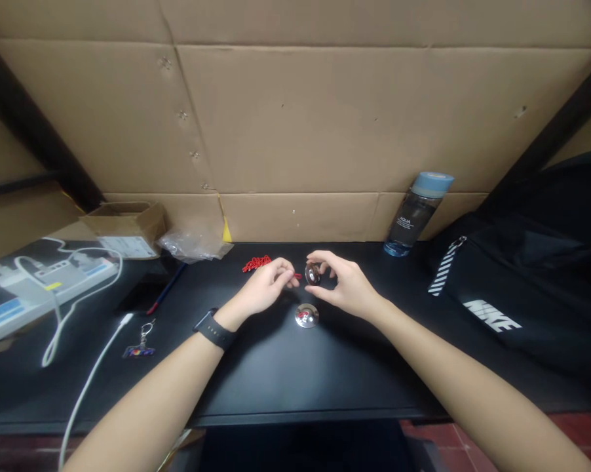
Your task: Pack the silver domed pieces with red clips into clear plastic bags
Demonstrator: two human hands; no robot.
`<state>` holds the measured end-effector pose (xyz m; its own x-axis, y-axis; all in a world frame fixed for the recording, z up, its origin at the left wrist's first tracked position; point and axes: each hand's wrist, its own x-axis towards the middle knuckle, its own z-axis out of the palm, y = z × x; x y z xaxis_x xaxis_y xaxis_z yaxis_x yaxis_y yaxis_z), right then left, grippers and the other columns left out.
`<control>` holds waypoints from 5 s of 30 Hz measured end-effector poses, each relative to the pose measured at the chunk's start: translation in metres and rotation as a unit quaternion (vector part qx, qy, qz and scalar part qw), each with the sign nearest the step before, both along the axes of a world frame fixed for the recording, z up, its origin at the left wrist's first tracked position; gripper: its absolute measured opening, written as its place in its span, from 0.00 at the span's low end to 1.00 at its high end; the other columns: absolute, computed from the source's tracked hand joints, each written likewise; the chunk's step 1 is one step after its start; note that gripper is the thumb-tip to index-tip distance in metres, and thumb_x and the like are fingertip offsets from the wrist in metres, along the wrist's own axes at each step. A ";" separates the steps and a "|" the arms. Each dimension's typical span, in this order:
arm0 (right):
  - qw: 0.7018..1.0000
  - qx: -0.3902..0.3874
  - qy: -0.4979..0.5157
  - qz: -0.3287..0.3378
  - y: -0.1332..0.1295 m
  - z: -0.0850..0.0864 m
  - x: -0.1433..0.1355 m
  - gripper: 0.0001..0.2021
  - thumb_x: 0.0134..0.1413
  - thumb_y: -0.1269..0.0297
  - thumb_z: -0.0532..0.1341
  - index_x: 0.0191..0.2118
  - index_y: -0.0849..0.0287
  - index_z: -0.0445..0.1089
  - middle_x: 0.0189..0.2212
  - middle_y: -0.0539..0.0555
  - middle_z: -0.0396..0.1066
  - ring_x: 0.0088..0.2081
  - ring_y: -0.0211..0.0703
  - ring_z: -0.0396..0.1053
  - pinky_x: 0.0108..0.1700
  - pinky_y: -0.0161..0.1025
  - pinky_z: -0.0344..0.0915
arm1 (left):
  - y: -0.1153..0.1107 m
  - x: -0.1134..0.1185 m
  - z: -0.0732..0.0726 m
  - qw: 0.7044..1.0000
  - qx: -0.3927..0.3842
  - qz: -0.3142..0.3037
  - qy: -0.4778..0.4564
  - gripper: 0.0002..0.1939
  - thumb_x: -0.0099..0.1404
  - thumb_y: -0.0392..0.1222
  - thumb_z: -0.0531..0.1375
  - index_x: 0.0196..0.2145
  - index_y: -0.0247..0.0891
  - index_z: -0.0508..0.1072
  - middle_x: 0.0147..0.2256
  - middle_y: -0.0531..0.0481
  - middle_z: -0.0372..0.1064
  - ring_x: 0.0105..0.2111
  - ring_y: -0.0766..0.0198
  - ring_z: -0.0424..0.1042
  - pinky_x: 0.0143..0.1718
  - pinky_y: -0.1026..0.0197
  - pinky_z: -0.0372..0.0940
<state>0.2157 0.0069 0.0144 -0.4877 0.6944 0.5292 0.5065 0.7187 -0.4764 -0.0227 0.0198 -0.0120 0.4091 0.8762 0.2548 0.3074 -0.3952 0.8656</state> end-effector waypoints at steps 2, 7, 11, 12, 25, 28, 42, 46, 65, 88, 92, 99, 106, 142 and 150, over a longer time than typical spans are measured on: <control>1.000 0.000 0.009 -0.010 0.003 0.002 0.005 0.29 0.53 0.60 0.71 0.59 0.47 0.63 0.51 0.53 0.76 0.40 0.45 0.75 0.46 0.44 0.73 | 0.006 -0.014 0.006 0.996 0.044 0.071 0.042 0.12 0.74 0.50 0.55 0.40 0.40 0.70 0.38 0.46 0.79 0.39 0.58 0.78 0.44 0.58 0.70; 1.000 -0.004 -0.009 -0.025 0.011 0.002 0.013 0.29 0.53 0.59 0.71 0.59 0.46 0.63 0.50 0.53 0.76 0.40 0.46 0.75 0.45 0.45 0.72 | 0.023 -0.057 0.015 0.934 0.175 0.276 0.147 0.10 0.70 0.47 0.58 0.41 0.40 0.76 0.39 0.48 0.80 0.38 0.58 0.78 0.45 0.59 0.69; 0.999 0.000 -0.031 -0.026 0.014 0.001 0.015 0.28 0.53 0.59 0.71 0.59 0.46 0.63 0.50 0.52 0.76 0.39 0.45 0.75 0.44 0.44 0.71 | 0.034 -0.074 0.007 0.914 0.187 0.269 0.240 0.10 0.69 0.45 0.59 0.40 0.41 0.79 0.38 0.48 0.80 0.38 0.57 0.78 0.45 0.58 0.69; 0.999 0.002 -0.034 -0.028 0.015 0.001 0.015 0.28 0.53 0.59 0.71 0.59 0.46 0.63 0.50 0.52 0.76 0.39 0.45 0.75 0.43 0.44 0.71 | 0.036 -0.075 0.005 0.910 0.192 0.257 0.263 0.10 0.69 0.45 0.59 0.40 0.42 0.79 0.39 0.48 0.80 0.39 0.56 0.78 0.46 0.58 0.68; 0.997 0.018 -0.048 -0.051 0.021 0.002 0.022 0.27 0.54 0.59 0.71 0.58 0.47 0.65 0.48 0.53 0.77 0.39 0.45 0.75 0.40 0.40 0.70 | 0.039 -0.069 0.001 0.871 0.242 0.207 0.375 0.10 0.71 0.44 0.60 0.39 0.44 0.82 0.42 0.47 0.80 0.43 0.53 0.76 0.48 0.56 0.66; 0.997 0.025 -0.050 -0.051 0.021 0.002 0.023 0.27 0.53 0.60 0.71 0.58 0.48 0.65 0.48 0.53 0.77 0.39 0.45 0.75 0.40 0.40 0.69 | 0.038 -0.071 0.002 0.866 0.244 0.223 0.375 0.09 0.70 0.42 0.60 0.39 0.43 0.82 0.41 0.47 0.80 0.43 0.53 0.76 0.47 0.56 0.66; 0.994 0.036 -0.079 -0.069 0.026 0.010 0.033 0.23 0.53 0.59 0.71 0.54 0.50 0.70 0.46 0.53 0.77 0.39 0.45 0.74 0.42 0.40 0.69 | 0.036 -0.082 0.006 0.865 0.220 0.211 0.398 0.06 0.66 0.40 0.63 0.37 0.45 0.82 0.39 0.50 0.81 0.39 0.53 0.77 0.39 0.58 0.65; 0.994 0.050 -0.064 -0.072 0.036 0.019 0.050 0.18 0.52 0.55 0.72 0.47 0.55 0.75 0.38 0.53 0.77 0.33 0.43 0.71 0.40 0.39 0.67 | 0.036 -0.083 0.006 0.875 0.214 0.220 0.374 0.09 0.65 0.35 0.61 0.38 0.44 0.81 0.39 0.50 0.81 0.39 0.54 0.78 0.39 0.58 0.66; 0.959 -0.185 -0.217 -0.001 0.065 0.006 0.089 0.29 0.35 0.49 0.78 0.47 0.52 0.81 0.35 0.50 0.82 0.35 0.45 0.76 0.39 0.36 0.67 | -0.026 0.007 0.016 0.936 0.182 -0.159 0.256 0.09 0.67 0.44 0.67 0.45 0.44 0.80 0.39 0.51 0.76 0.41 0.61 0.73 0.44 0.62 0.65; 0.965 -0.086 -0.203 0.139 0.015 0.019 0.030 0.21 0.54 0.51 0.72 0.51 0.53 0.76 0.45 0.55 0.78 0.45 0.48 0.74 0.48 0.41 0.67 | -0.029 0.010 0.022 0.952 0.240 -0.061 0.180 0.05 0.70 0.37 0.64 0.40 0.44 0.81 0.38 0.52 0.80 0.40 0.60 0.75 0.45 0.60 0.67; 0.967 -0.107 -0.183 0.141 -0.004 0.019 0.008 0.18 0.53 0.49 0.72 0.42 0.57 0.76 0.35 0.52 0.77 0.36 0.43 0.73 0.37 0.36 0.63 | -0.028 0.009 0.022 0.957 0.249 -0.026 0.149 0.03 0.68 0.37 0.66 0.39 0.43 0.81 0.37 0.53 0.80 0.38 0.62 0.76 0.44 0.61 0.67; 0.972 -0.095 -0.168 0.134 -0.009 0.020 0.001 0.14 0.58 0.52 0.69 0.37 0.58 0.75 0.31 0.50 0.74 0.30 0.39 0.68 0.34 0.35 0.59 | -0.028 0.009 0.021 0.957 0.256 -0.026 0.133 0.03 0.68 0.39 0.67 0.39 0.43 0.82 0.36 0.52 0.80 0.37 0.61 0.77 0.43 0.60 0.69; 0.974 -0.098 -0.157 0.130 -0.007 0.017 0.001 0.11 0.58 0.55 0.69 0.39 0.57 0.74 0.32 0.50 0.74 0.33 0.41 0.69 0.36 0.36 0.61 | -0.028 0.010 0.019 0.951 0.266 -0.030 0.152 0.04 0.69 0.41 0.65 0.38 0.43 0.82 0.36 0.50 0.80 0.38 0.59 0.77 0.43 0.57 0.70; 0.995 -0.023 -0.003 0.092 -0.006 0.010 -0.004 0.22 0.55 0.67 0.70 0.55 0.52 0.69 0.49 0.55 0.74 0.47 0.48 0.72 0.52 0.48 0.69 | -0.012 0.017 -0.003 0.998 0.048 -0.021 -0.047 0.08 0.69 0.44 0.63 0.41 0.37 0.76 0.39 0.47 0.73 0.38 0.60 0.73 0.42 0.59 0.67; 0.996 0.009 -0.001 0.093 -0.005 0.005 -0.006 0.21 0.56 0.66 0.71 0.55 0.53 0.69 0.49 0.56 0.76 0.48 0.49 0.72 0.53 0.49 0.68 | -0.011 0.016 -0.007 0.997 0.009 -0.048 -0.065 0.08 0.70 0.44 0.61 0.40 0.35 0.74 0.36 0.49 0.73 0.36 0.62 0.71 0.39 0.62 0.66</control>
